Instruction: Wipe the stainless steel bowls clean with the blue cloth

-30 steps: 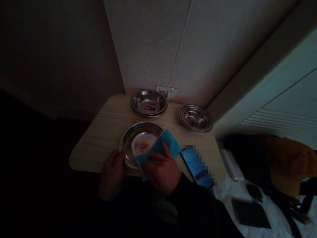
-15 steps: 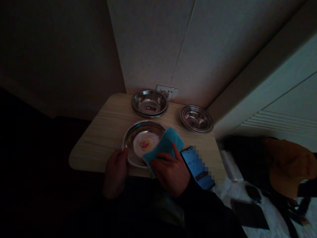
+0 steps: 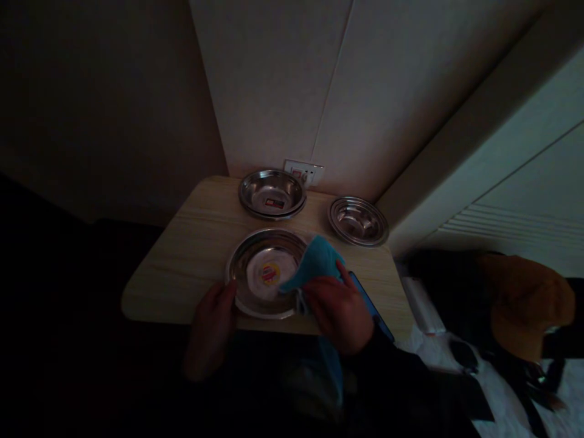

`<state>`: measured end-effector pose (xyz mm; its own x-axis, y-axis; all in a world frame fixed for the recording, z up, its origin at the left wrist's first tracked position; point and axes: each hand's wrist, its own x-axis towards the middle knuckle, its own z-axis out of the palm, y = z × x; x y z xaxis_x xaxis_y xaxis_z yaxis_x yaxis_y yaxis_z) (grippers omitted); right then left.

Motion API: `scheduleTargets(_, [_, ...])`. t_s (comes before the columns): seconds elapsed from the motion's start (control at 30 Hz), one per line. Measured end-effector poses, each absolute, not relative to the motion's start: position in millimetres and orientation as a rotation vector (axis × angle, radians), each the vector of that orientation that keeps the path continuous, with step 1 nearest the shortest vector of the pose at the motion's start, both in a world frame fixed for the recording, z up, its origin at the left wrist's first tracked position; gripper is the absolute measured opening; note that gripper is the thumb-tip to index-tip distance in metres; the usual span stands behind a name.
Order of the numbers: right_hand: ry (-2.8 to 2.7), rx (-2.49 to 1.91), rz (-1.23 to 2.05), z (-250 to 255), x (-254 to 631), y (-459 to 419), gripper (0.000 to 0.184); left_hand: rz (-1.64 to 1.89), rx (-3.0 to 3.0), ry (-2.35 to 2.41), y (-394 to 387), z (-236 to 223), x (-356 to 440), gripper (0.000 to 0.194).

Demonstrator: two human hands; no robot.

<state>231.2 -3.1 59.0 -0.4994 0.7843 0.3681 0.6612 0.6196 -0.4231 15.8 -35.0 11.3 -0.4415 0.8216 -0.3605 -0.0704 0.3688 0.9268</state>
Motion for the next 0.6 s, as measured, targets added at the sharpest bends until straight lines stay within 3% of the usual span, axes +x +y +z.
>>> scheduleTargets(0.13, [-1.640, -1.442, 0.728, 66, 244, -1, 0.023, 1.099, 0.629, 1.704, -39, 16, 10, 0.045])
scheduleTargets(0.33, [-1.169, -1.180, 1.232, 55, 243, -3, 0.021, 1.014, 0.790, 1.803, -40, 22, 1, 0.043])
scheduleTargets(0.5, [-1.139, -1.195, 1.193, 53, 249, -7, 0.021, 1.125, 0.687, 1.878, -37, 24, -3, 0.042])
scheduleTargets(0.6, [-1.221, -1.372, 0.941, 62, 258, -15, 0.020, 1.149, 0.725, 1.803, -33, 22, -5, 0.044])
